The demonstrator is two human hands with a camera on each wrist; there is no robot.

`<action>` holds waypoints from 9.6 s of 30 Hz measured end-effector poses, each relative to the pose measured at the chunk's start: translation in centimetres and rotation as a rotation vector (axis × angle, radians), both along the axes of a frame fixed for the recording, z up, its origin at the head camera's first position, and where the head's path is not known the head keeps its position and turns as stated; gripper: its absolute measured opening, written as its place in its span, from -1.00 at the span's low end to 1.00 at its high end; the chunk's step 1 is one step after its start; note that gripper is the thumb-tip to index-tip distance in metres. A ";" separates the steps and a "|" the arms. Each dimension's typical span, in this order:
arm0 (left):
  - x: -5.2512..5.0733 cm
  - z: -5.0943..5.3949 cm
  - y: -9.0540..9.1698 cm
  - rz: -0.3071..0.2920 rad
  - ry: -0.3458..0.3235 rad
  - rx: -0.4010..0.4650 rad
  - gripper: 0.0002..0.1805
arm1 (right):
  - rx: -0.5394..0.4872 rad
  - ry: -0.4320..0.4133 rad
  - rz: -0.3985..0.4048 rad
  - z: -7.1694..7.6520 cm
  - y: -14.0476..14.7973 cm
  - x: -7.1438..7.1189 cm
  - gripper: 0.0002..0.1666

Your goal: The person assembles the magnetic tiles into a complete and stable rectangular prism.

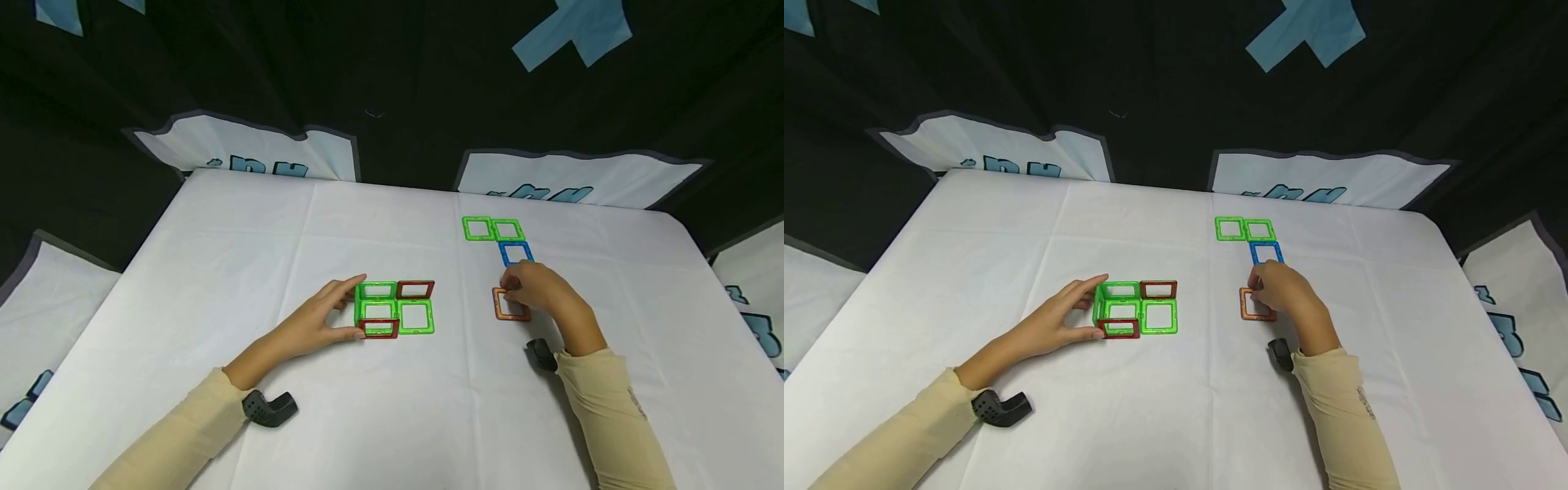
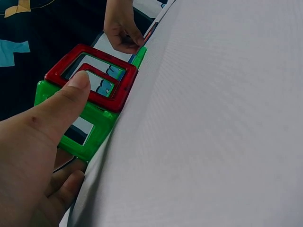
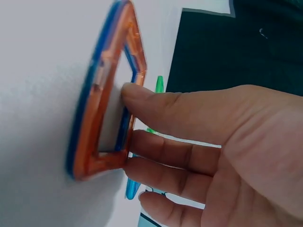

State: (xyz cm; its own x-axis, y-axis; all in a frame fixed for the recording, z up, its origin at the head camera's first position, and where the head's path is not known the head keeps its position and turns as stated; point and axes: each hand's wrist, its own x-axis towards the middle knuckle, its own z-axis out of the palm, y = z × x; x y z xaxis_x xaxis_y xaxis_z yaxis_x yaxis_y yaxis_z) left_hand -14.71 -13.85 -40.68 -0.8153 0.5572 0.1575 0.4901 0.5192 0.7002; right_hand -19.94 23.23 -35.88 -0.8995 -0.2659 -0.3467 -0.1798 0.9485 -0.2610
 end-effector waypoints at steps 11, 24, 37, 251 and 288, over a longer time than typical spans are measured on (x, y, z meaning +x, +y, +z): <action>0.0 0.0 0.0 0.005 -0.021 -0.005 -0.06 | -0.076 0.054 0.070 0.7 -1.1 0.8 -0.97; 0.0 0.0 0.0 0.007 -0.015 -0.010 -0.06 | -0.279 0.161 0.286 2.9 -4.8 3.9 -0.87; 0.1 0.2 0.0 0.010 -0.018 -0.014 -0.06 | -0.373 0.264 0.482 2.2 -8.7 5.8 -0.87; 0.2 -0.1 0.1 -0.005 -0.004 -0.057 -0.01 | -0.337 0.198 0.283 2.6 -12.5 0.6 -0.44; 0.2 -0.1 0.0 0.015 -0.021 -0.068 -0.03 | -0.104 0.117 -0.071 -1.4 -2.8 -5.2 -0.59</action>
